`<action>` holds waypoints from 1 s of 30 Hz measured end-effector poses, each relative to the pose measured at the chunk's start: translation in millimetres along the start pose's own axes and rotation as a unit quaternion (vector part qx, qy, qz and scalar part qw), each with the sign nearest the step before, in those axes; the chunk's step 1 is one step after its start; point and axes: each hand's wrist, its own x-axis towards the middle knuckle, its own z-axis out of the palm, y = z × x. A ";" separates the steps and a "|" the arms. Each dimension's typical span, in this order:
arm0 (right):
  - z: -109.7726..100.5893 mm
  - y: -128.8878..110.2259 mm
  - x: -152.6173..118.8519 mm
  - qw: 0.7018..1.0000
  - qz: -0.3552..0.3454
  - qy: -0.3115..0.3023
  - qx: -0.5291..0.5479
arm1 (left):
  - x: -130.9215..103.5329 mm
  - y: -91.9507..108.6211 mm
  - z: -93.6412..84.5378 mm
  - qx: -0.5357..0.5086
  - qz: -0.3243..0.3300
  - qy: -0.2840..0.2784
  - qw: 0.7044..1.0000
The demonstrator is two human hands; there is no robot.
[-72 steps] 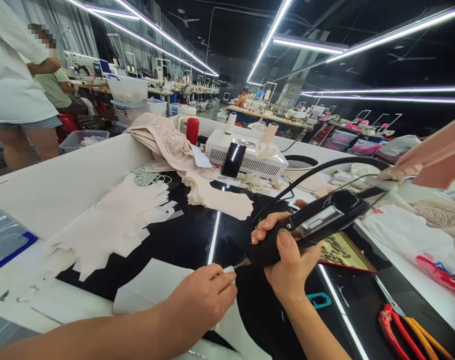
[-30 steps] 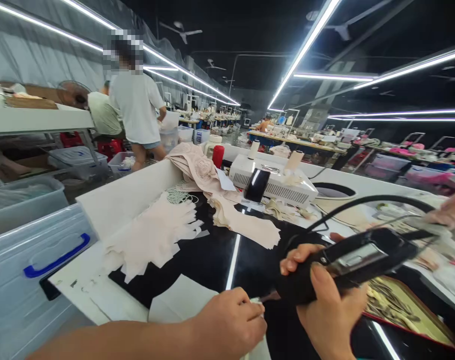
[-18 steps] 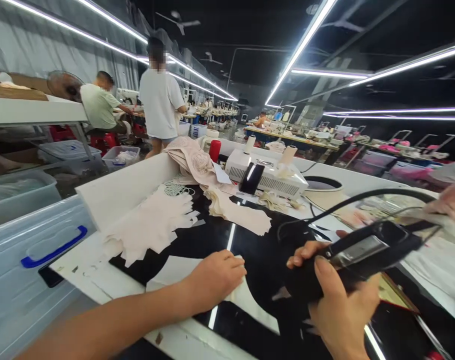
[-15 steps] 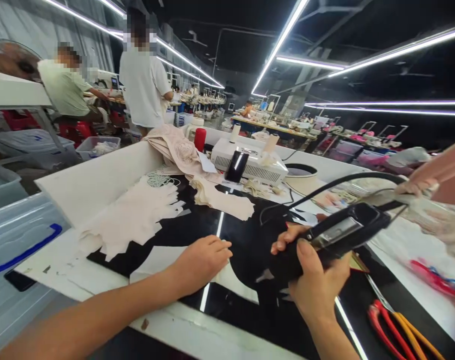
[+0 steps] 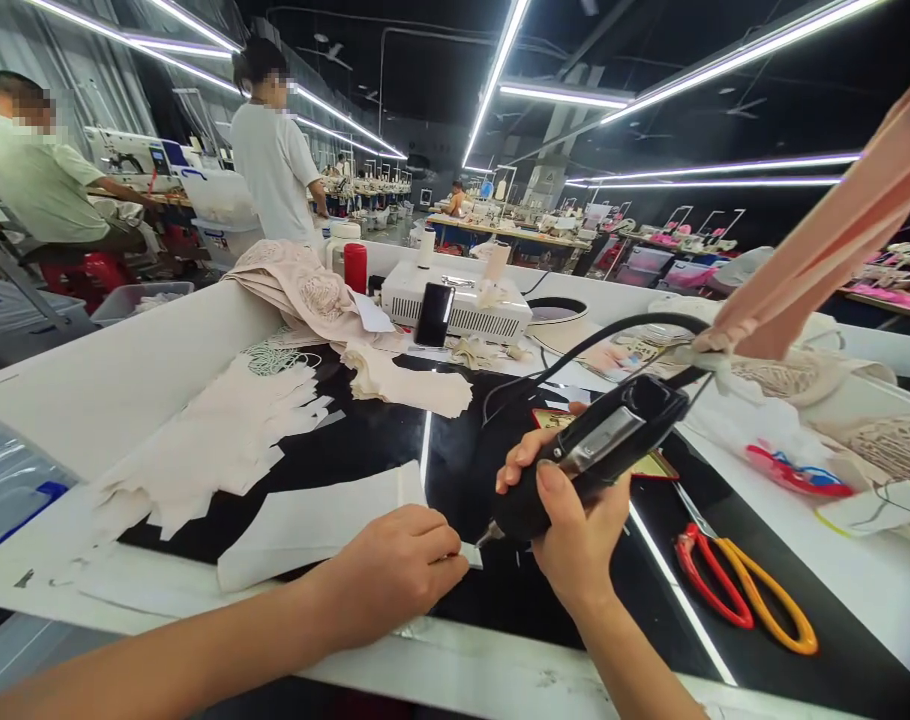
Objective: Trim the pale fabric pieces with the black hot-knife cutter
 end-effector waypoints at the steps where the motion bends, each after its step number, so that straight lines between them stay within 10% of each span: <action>1: -0.1 0.7 0.2 1.000 0.001 0.001 -0.001 | 1.1 0.6 2.1 0.008 0.001 -0.001 1.000; 9: -1.7 0.9 -0.2 1.000 -0.004 0.000 -0.003 | 6.7 1.3 25.2 0.038 0.002 0.020 0.999; 30: 5.0 -1.1 3.8 1.000 -0.001 -0.004 -0.018 | 13.9 -3.2 13.8 -0.008 -0.065 0.006 0.998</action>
